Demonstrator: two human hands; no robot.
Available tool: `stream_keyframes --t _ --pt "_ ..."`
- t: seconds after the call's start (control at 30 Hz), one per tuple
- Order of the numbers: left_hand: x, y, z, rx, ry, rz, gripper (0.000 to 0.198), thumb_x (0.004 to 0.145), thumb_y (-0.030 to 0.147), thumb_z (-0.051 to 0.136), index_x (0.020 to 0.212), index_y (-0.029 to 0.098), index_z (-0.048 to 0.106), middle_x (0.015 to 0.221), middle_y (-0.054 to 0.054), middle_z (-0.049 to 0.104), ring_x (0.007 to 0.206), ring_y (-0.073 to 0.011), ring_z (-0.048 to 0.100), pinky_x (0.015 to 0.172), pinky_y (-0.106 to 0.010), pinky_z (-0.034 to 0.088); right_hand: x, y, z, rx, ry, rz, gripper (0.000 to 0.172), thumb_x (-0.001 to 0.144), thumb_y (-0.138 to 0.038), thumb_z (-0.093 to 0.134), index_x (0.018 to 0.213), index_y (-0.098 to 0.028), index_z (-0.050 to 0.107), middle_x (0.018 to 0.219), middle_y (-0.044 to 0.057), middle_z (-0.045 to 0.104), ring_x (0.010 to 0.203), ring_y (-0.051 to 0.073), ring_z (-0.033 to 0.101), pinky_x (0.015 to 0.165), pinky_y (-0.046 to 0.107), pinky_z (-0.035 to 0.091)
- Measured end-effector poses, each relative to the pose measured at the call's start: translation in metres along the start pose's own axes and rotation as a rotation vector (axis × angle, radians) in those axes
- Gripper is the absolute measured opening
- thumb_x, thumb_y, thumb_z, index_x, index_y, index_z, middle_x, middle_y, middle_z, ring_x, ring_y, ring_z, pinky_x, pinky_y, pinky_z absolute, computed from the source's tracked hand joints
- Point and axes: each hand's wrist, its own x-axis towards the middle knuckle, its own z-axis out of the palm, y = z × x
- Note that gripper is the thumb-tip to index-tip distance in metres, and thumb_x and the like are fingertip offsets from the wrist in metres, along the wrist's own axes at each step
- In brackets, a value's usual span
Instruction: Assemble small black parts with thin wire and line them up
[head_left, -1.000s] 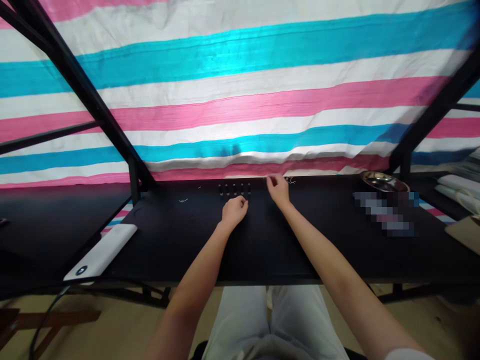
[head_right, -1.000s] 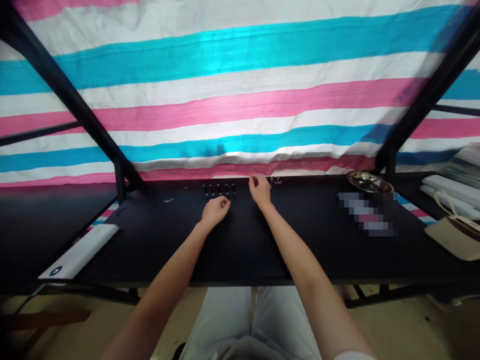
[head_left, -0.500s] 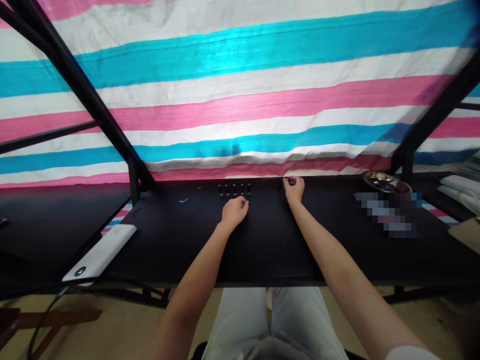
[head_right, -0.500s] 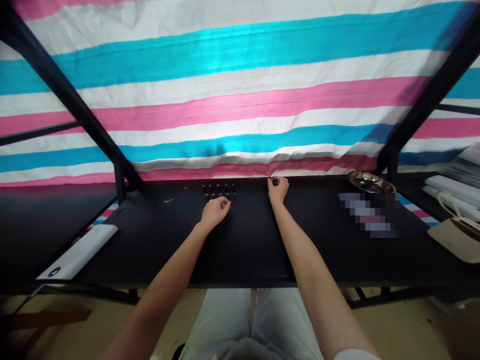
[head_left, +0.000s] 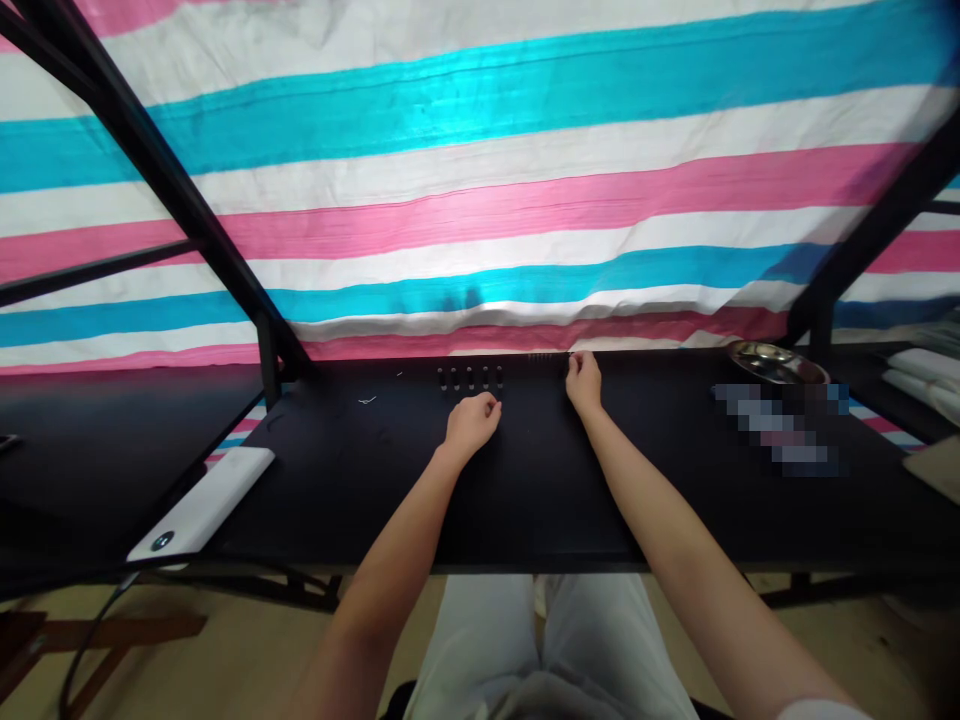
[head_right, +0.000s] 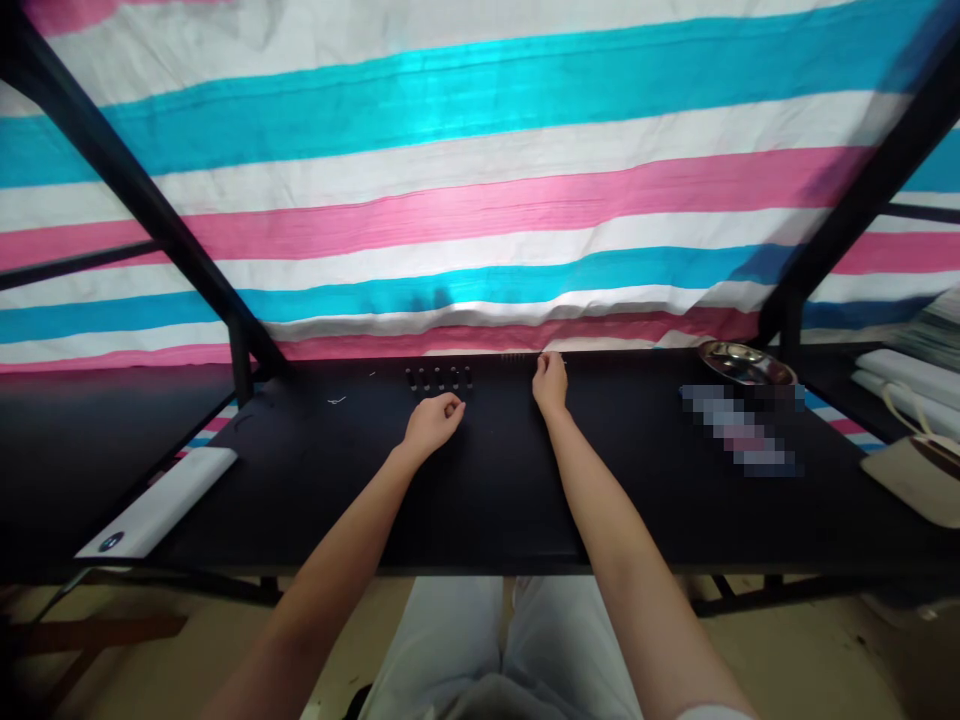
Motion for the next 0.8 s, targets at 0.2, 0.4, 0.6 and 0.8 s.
stream_keyframes --t 0.2,0.4,0.6,0.8 --pt "-0.001 0.001 0.001 -0.01 -0.018 0.033 0.022 0.082 0.035 0.046 0.08 0.023 0.064 0.069 -0.002 0.064 0.061 -0.015 0.057 0.055 -0.023 0.036 -0.002 -0.002 0.003 -0.064 -0.164 -0.043 0.022 0.078 -0.023 0.044 0.097 -0.016 0.054 0.089 0.012 0.06 0.079 0.022 0.055 0.073 0.034 0.042" --pt "-0.002 0.004 0.003 -0.02 -0.024 0.048 0.021 0.082 0.034 0.046 0.081 0.023 0.064 0.067 -0.001 0.063 0.06 -0.0147 0.056 0.055 -0.024 0.035 -0.006 -0.007 -0.003 -0.079 -0.174 -0.016 0.021 0.078 -0.026 0.046 0.096 -0.018 0.053 0.083 0.009 0.06 0.074 0.021 0.055 0.068 0.033 0.041" --pt "-0.001 0.002 0.006 -0.116 0.039 0.097 0.025 0.081 0.029 0.05 0.103 0.024 0.06 0.075 0.0 0.064 0.067 -0.0136 0.057 0.064 -0.023 0.041 -0.018 -0.035 -0.008 0.07 -0.223 -0.117 0.022 0.077 -0.033 0.048 0.092 -0.018 0.054 0.068 0.001 0.054 0.061 0.015 0.049 0.064 0.028 0.041" --pt "0.003 0.003 0.011 -0.32 0.185 0.259 0.036 0.079 0.026 0.053 0.115 0.02 0.054 0.085 0.0 0.061 0.055 -0.0072 0.049 0.062 -0.021 0.043 -0.044 -0.088 -0.026 0.278 -0.315 -0.24 0.018 0.076 -0.028 0.052 0.09 -0.018 0.056 0.066 -0.001 0.051 0.056 0.011 0.044 0.058 0.025 0.04"
